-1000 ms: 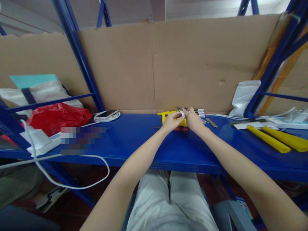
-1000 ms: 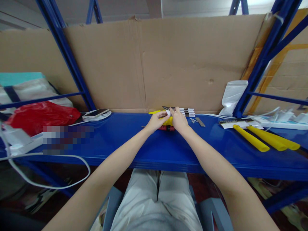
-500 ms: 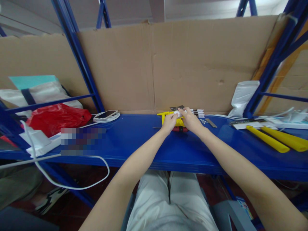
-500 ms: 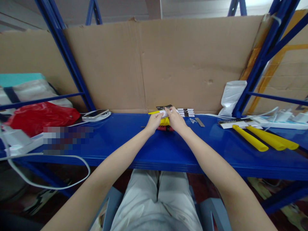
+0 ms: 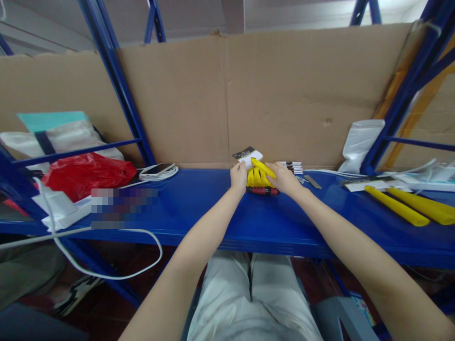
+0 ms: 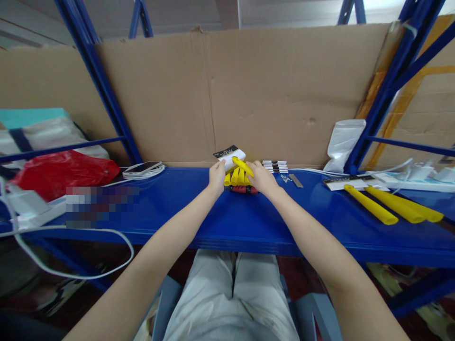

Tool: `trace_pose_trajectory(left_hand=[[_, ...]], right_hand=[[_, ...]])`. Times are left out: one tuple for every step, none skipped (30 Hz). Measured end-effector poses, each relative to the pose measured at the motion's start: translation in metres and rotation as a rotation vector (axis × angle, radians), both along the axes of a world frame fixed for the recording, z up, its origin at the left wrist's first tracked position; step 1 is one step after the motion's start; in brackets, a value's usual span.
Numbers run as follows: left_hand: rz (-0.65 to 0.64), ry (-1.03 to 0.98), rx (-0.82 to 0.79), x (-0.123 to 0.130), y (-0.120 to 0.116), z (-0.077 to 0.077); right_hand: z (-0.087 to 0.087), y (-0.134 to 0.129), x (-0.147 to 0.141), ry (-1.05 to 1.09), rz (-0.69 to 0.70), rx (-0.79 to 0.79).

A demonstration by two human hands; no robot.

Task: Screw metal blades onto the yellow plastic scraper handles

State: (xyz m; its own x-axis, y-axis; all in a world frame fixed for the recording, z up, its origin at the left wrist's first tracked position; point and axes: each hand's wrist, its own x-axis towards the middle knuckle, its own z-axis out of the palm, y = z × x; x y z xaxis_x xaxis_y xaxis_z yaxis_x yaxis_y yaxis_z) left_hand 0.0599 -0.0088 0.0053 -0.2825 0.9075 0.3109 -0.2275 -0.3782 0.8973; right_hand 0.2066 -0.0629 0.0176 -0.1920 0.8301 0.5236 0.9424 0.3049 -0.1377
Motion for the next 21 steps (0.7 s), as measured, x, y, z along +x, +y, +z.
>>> trace_pose_trajectory(left_hand=[[0.013, -0.015, 0.001, -0.001, 0.001, 0.000], [0.026, -0.029, 0.003, -0.003, 0.002, 0.000], [0.040, -0.042, 0.006, -0.004, 0.002, 0.000], [0.052, -0.053, 0.008, -0.006, 0.003, 0.000], [0.059, -0.064, 0.010, -0.007, 0.003, 0.001], [0.061, -0.076, 0.012, -0.008, 0.004, 0.001], [0.054, -0.090, 0.013, -0.009, 0.005, 0.002], [0.038, -0.106, 0.014, -0.009, 0.005, 0.002], [0.010, -0.122, 0.014, -0.010, 0.006, 0.002], [-0.027, -0.135, 0.011, -0.010, 0.008, 0.002], [-0.072, -0.141, 0.007, -0.009, 0.009, 0.002], [-0.125, -0.140, 0.003, -0.008, 0.010, 0.001], [-0.180, -0.130, -0.001, -0.007, 0.011, 0.000], [-0.236, -0.112, -0.003, -0.005, 0.011, -0.002], [-0.287, -0.091, -0.006, -0.003, 0.011, -0.003], [-0.333, -0.070, -0.009, -0.001, 0.011, -0.005], [-0.376, -0.051, -0.011, 0.001, 0.010, -0.006], [-0.418, -0.037, -0.016, 0.004, 0.009, -0.008], [-0.446, -0.033, -0.020, 0.006, 0.008, -0.009], [-0.472, -0.030, -0.035, 0.007, 0.007, -0.010], [-0.489, -0.030, -0.052, 0.009, 0.006, -0.010]], right_hand=[[0.002, -0.002, -0.001, -0.006, -0.021, -0.020], [0.003, -0.003, -0.002, -0.011, -0.037, -0.033], [0.004, -0.004, -0.002, -0.013, -0.045, -0.036], [0.005, -0.004, -0.002, -0.012, -0.047, -0.035], [0.005, -0.005, -0.002, -0.009, -0.045, -0.030], [0.005, -0.005, -0.002, -0.004, -0.042, -0.024], [0.005, -0.005, -0.002, 0.000, -0.037, -0.019], [0.005, -0.004, -0.001, 0.004, -0.032, -0.013], [0.004, -0.004, -0.001, 0.008, -0.025, -0.006], [0.004, -0.003, -0.001, 0.013, -0.017, 0.004], [0.003, -0.003, -0.001, 0.018, -0.007, 0.019], [0.002, -0.003, -0.001, 0.024, 0.002, 0.038], [0.001, -0.002, -0.001, 0.034, 0.009, 0.059], [0.000, -0.002, -0.001, 0.043, 0.012, 0.077], [-0.001, -0.002, -0.001, 0.053, 0.011, 0.090], [-0.002, -0.002, -0.001, 0.063, 0.007, 0.097], [-0.002, -0.002, -0.001, 0.072, 0.003, 0.096], [-0.002, -0.002, -0.001, 0.081, 0.000, 0.090], [-0.002, -0.002, -0.002, 0.092, 0.001, 0.080], [-0.003, -0.002, -0.003, 0.109, 0.006, 0.072], [-0.003, -0.002, -0.003, 0.134, 0.016, 0.070]])
